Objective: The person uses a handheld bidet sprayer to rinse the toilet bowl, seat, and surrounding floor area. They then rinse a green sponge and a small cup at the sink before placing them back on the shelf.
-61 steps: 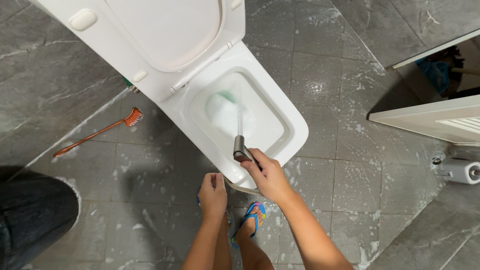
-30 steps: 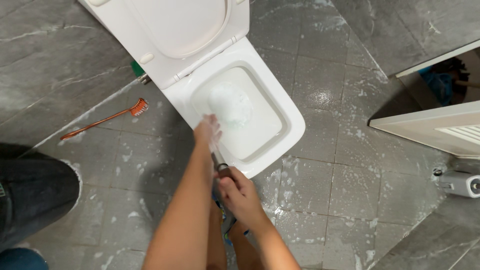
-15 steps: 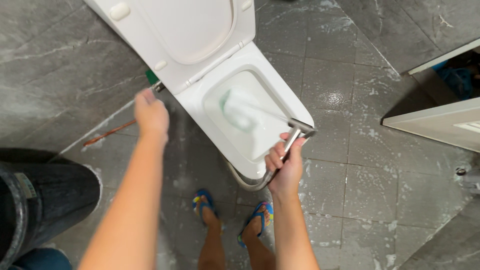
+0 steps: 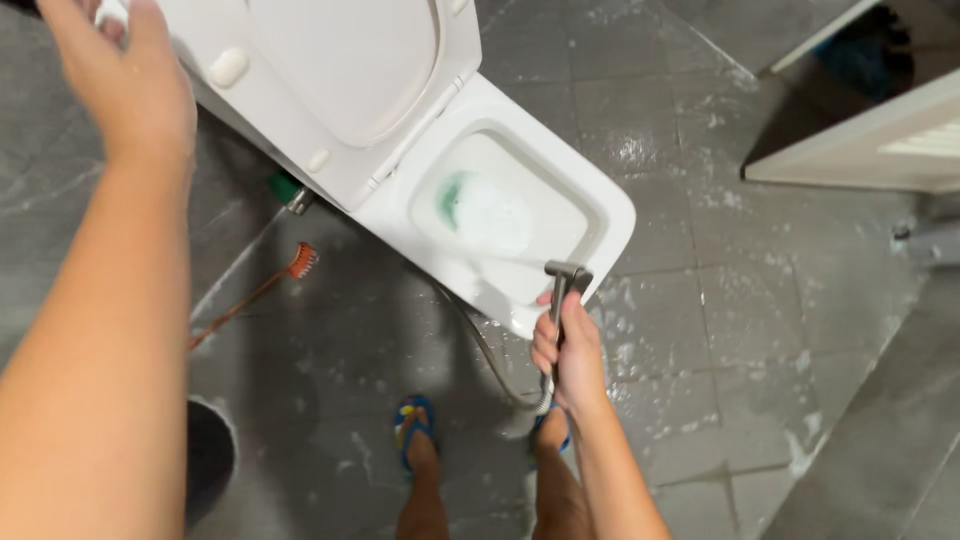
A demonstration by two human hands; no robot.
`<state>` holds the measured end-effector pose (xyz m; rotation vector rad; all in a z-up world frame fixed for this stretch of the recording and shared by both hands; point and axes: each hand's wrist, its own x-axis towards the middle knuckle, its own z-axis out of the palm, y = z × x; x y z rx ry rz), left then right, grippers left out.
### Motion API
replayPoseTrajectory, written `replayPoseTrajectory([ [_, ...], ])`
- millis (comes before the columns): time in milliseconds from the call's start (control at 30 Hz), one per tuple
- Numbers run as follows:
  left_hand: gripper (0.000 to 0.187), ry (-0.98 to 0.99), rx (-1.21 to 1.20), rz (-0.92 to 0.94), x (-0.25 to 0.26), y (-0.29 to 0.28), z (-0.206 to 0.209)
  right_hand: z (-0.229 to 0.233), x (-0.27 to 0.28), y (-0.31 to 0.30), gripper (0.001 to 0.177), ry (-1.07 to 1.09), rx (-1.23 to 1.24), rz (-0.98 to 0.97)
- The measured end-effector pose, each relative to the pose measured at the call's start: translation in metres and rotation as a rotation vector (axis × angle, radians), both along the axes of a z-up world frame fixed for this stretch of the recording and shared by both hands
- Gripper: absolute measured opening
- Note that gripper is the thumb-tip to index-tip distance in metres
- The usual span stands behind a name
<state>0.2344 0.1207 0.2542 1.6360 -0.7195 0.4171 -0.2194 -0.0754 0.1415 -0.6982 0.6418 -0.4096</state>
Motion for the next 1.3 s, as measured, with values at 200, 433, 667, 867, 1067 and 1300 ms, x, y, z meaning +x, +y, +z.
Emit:
replayPoseTrajectory([
  [200, 0.016, 0.047, 0.173, 0.017, 0.071, -0.002, -0.001, -0.028, -0.039, 0.072, 0.031, 0.262, -0.345, 0.306],
  [433, 0.024, -0.229, 0.258, 0.025, 0.003, -0.012, 0.021, -0.054, -0.084, 0.142, 0.029, 0.336, -0.599, 0.289],
  [667, 0.047, -0.465, 0.593, -0.149, -0.218, -0.045, -0.002, -0.056, -0.148, 0.139, 0.026, 0.353, -0.197, -0.021],
  [867, 0.045, -0.436, 0.564, -0.344, -0.295, -0.070, -0.049, -0.002, -0.195, 0.132, 0.048, 0.066, -0.157, -0.213],
  [1067, 0.044, -0.397, 0.613, -0.472, -0.340, -0.093, -0.122, 0.033, -0.199, 0.127, 0.059, 0.040, -0.377, 0.055],
  [1300, 0.057, -0.230, 0.774, -0.620, -0.352, -0.108, -0.176, 0.023, -0.184, 0.100, 0.056, 0.199, -0.241, -0.044],
])
